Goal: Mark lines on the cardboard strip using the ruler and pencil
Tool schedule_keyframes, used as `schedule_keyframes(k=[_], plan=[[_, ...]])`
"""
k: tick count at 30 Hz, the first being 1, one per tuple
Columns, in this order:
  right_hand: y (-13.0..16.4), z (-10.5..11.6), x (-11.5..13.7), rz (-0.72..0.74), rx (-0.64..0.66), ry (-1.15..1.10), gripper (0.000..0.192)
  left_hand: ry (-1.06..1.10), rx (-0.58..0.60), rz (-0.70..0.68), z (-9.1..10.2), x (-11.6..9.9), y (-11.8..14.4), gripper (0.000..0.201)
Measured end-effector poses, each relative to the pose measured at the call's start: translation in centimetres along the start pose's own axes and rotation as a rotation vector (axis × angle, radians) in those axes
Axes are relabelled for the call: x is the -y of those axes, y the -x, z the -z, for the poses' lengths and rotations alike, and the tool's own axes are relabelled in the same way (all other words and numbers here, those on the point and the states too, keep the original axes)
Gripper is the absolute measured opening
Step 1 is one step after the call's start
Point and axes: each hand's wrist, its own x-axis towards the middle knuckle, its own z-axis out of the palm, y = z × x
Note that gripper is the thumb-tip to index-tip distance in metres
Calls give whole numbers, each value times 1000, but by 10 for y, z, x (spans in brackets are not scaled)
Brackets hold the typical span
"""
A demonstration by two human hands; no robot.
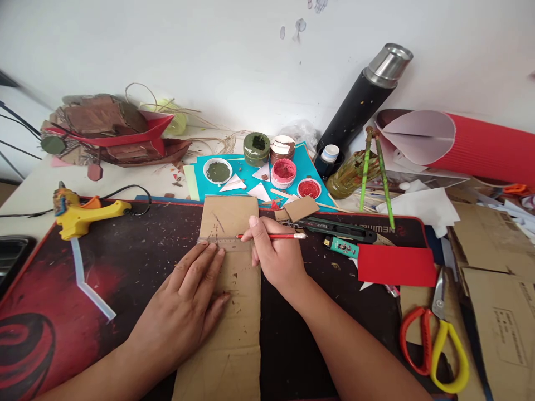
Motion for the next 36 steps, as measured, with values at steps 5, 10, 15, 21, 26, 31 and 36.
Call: schedule_keyframes(k=[5,10,15,21,26,31,36], plan=[[-1,-2,2,5,-21,-42,59,23,2,12,0,0,1,60],[-1,-2,1,-3,-26,-56,58,11,12,8,0,0,1,59],[-1,-1,1,-19,-18,-28,59,1,11,2,0,0,0,58],[-1,0,1,-3,-9,-13,59,15,13,11,0,-1,1,61],[0,0,0,-4,2,7,60,41,8,31,-1,-1,2,67],[0,-2,2,-14,-13,-34,62,53,7,35,-2,-1,2,68],[-1,-1,3,-17,-24,-46,60,24,10,13,-1,-1,1,62]])
